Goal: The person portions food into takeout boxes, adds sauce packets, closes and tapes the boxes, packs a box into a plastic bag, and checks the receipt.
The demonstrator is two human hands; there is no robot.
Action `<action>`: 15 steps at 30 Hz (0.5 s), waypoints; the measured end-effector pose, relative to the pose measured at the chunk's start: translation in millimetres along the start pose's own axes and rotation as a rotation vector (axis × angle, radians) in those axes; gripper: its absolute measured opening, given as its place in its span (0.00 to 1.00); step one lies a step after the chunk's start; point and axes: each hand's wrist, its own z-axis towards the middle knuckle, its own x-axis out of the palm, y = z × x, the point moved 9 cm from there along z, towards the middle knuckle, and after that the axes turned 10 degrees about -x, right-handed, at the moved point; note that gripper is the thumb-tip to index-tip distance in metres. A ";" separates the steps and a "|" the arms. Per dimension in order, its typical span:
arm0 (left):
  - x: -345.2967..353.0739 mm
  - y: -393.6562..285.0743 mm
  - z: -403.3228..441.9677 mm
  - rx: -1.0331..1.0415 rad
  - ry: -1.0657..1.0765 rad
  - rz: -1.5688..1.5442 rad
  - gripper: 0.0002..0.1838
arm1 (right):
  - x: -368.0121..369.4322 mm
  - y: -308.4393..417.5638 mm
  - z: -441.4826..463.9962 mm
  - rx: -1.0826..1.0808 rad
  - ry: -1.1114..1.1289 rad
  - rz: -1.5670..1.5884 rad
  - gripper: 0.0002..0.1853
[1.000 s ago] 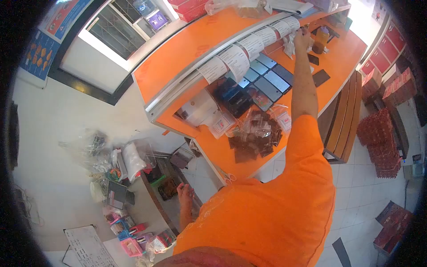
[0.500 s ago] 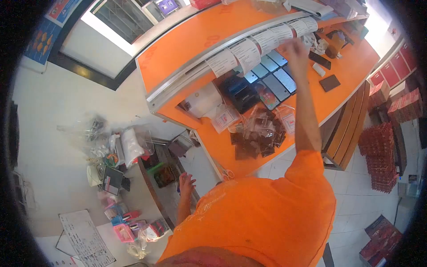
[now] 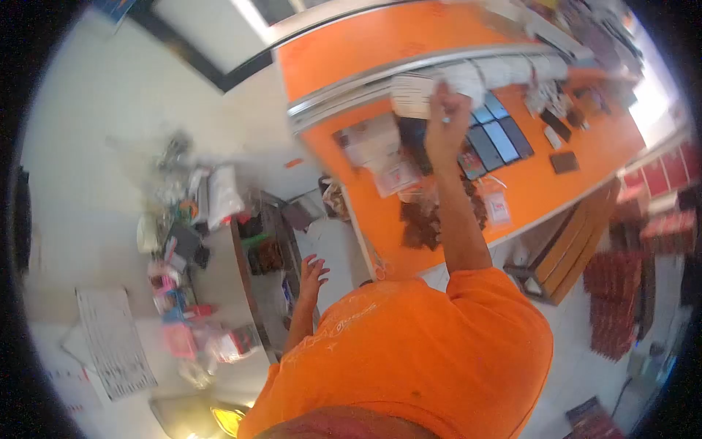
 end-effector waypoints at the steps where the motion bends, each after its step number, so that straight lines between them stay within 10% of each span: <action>1: -4.3 0.8 -6.3 0.014 0.004 -0.028 0.26 | 8.6 8.5 -10.7 0.107 -0.093 0.223 0.11; 6: -35.7 -22.8 -47.3 0.156 0.095 -0.219 0.24 | 111.7 54.1 -126.9 0.764 -0.064 0.681 0.09; 8: -56.2 -48.7 -77.6 0.299 0.281 -0.422 0.31 | 167.1 71.7 -220.1 0.957 0.326 0.552 0.10; 13: -182.3 -66.8 -154.7 0.681 0.003 -0.512 0.27 | 277.4 230.3 -438.6 0.373 1.089 0.560 0.07; 15: -254.5 -23.8 -168.7 0.503 -0.308 -0.602 0.21 | 301.7 307.9 -495.3 0.223 1.234 0.613 0.06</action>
